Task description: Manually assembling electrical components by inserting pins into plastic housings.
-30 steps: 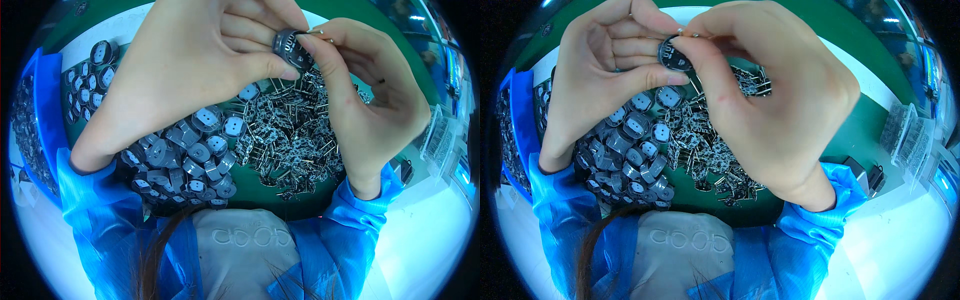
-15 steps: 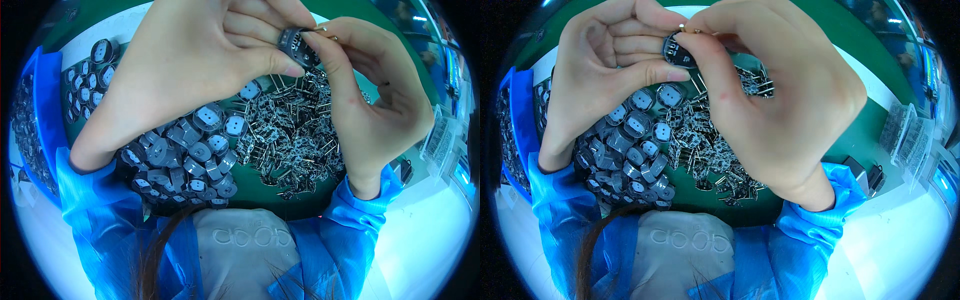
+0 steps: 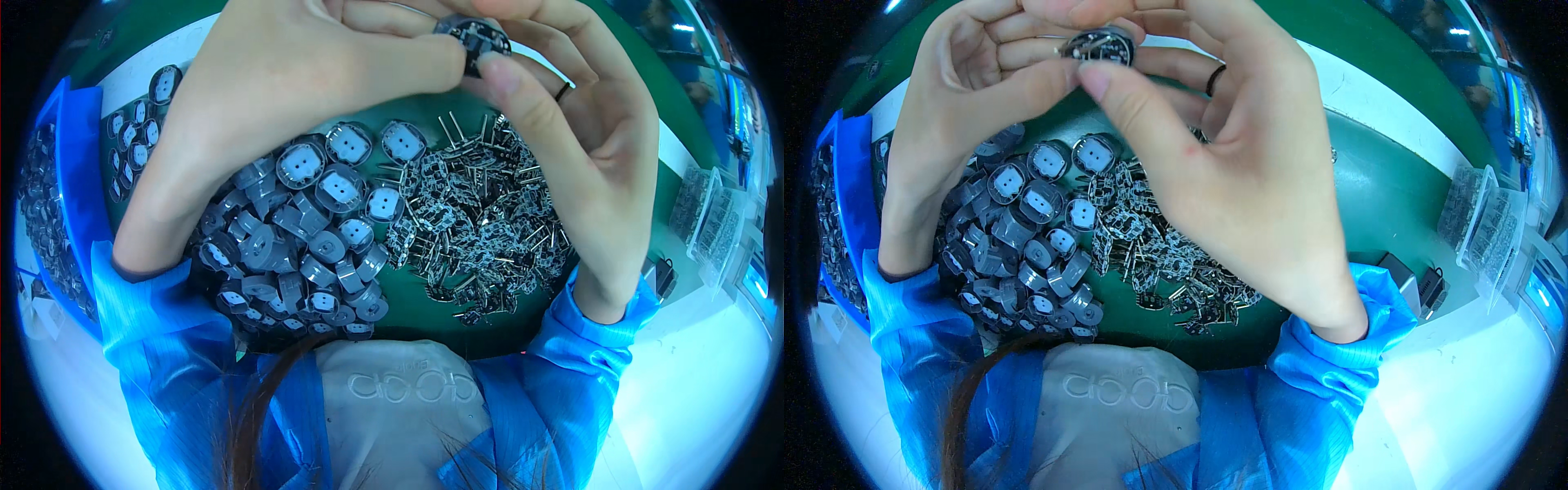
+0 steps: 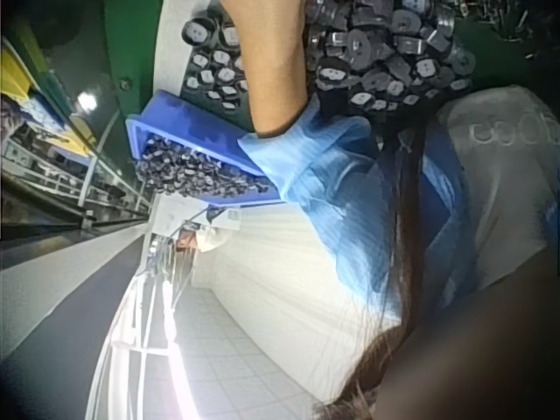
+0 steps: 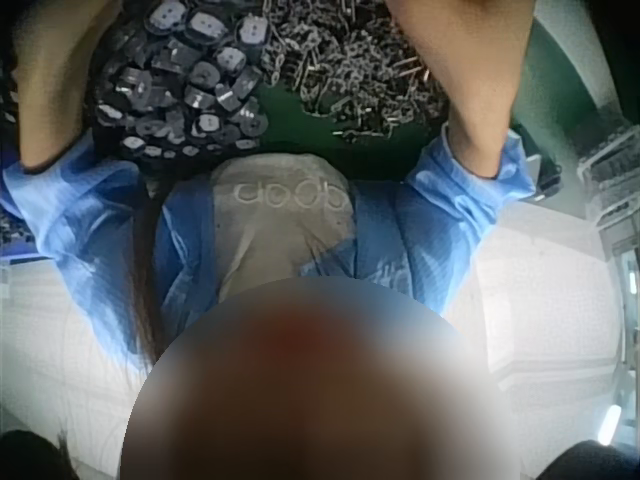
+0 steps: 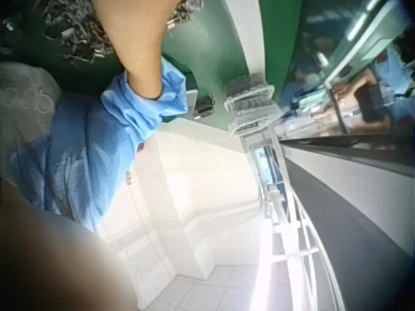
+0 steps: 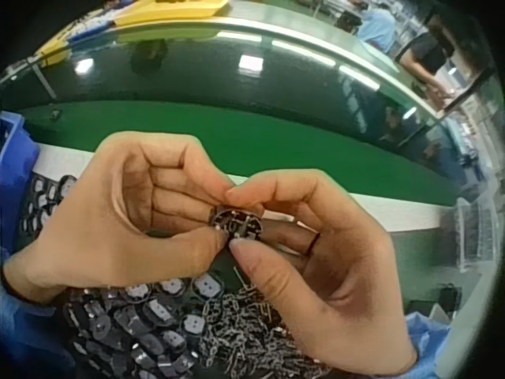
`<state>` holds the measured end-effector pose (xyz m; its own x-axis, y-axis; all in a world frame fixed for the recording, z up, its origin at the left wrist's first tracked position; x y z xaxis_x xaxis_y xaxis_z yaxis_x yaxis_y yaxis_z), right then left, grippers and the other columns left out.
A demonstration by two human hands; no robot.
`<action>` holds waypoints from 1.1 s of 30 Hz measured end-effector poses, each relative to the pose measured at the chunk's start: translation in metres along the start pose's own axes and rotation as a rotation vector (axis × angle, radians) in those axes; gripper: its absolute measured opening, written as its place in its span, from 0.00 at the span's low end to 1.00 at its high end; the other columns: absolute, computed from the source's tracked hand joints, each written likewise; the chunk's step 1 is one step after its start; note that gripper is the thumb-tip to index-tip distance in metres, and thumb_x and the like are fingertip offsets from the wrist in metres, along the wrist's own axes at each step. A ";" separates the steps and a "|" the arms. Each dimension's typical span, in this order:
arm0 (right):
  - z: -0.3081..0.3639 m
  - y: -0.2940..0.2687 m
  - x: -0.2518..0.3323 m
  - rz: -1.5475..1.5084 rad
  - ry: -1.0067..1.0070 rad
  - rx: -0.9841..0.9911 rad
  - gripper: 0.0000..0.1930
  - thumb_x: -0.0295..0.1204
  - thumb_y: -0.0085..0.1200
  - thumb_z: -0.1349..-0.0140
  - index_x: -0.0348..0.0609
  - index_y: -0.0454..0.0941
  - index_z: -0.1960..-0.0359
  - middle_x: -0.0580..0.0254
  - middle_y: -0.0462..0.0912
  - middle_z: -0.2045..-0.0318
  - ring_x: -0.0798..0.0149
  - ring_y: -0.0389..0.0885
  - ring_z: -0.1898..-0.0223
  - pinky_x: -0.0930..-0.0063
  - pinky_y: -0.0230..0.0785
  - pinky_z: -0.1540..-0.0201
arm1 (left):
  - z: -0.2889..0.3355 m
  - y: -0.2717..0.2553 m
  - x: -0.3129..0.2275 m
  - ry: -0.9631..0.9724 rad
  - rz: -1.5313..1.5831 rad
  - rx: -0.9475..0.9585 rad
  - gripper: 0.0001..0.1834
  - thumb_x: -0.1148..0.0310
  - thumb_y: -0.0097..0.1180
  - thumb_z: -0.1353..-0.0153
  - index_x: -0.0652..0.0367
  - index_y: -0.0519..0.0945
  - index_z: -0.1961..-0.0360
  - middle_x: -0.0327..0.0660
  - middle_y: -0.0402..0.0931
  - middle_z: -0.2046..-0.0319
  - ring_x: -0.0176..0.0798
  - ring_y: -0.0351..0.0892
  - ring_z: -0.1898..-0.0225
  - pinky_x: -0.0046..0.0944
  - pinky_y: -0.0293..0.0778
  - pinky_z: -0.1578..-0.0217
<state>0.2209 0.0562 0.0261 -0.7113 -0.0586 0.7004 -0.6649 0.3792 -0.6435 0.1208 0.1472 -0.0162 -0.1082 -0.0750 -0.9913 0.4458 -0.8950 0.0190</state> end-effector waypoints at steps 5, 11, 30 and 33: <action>0.005 0.016 -0.025 -0.338 0.280 0.017 0.14 0.15 0.58 0.37 0.32 0.77 0.50 0.58 0.83 0.56 0.72 0.83 0.55 0.80 0.76 0.54 | -0.003 0.002 -0.013 0.018 -0.066 -0.088 0.11 0.84 0.61 0.42 0.70 0.81 0.57 0.52 0.85 0.62 0.32 0.85 0.65 0.32 0.81 0.63; 0.014 0.026 -0.049 -0.656 0.569 0.008 0.15 0.14 0.54 0.34 0.32 0.73 0.47 0.56 0.80 0.54 0.71 0.81 0.53 0.80 0.75 0.51 | -0.022 -0.006 -0.002 0.023 -0.173 -0.070 0.11 0.83 0.63 0.42 0.70 0.82 0.57 0.49 0.85 0.63 0.34 0.85 0.64 0.34 0.83 0.60; 0.012 -0.007 -0.079 -0.249 0.367 0.174 0.12 0.21 0.61 0.36 0.38 0.83 0.51 0.61 0.86 0.59 0.74 0.82 0.58 0.80 0.75 0.53 | 0.009 0.016 0.003 0.451 -0.775 0.379 0.18 0.78 0.70 0.49 0.59 0.80 0.56 0.41 0.79 0.56 0.43 0.82 0.56 0.41 0.77 0.55; 0.008 -0.007 -0.061 -0.243 0.333 0.208 0.11 0.21 0.61 0.35 0.37 0.83 0.51 0.61 0.86 0.58 0.73 0.83 0.56 0.81 0.74 0.51 | 0.017 0.027 0.019 0.390 -0.745 0.462 0.23 0.78 0.69 0.56 0.61 0.80 0.56 0.45 0.75 0.60 0.54 0.78 0.58 0.46 0.75 0.54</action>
<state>0.2672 0.0500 -0.0148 -0.4396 0.1897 0.8779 -0.8592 0.1959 -0.4726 0.1155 0.1145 -0.0318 0.1179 0.6604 -0.7416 -0.0212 -0.7450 -0.6667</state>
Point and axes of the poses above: each hand's wrist, its own z-axis away from the middle knuckle, its own y-axis out of the palm, x = y × z, the point moved 8 cm from there along -z, towards the middle knuckle
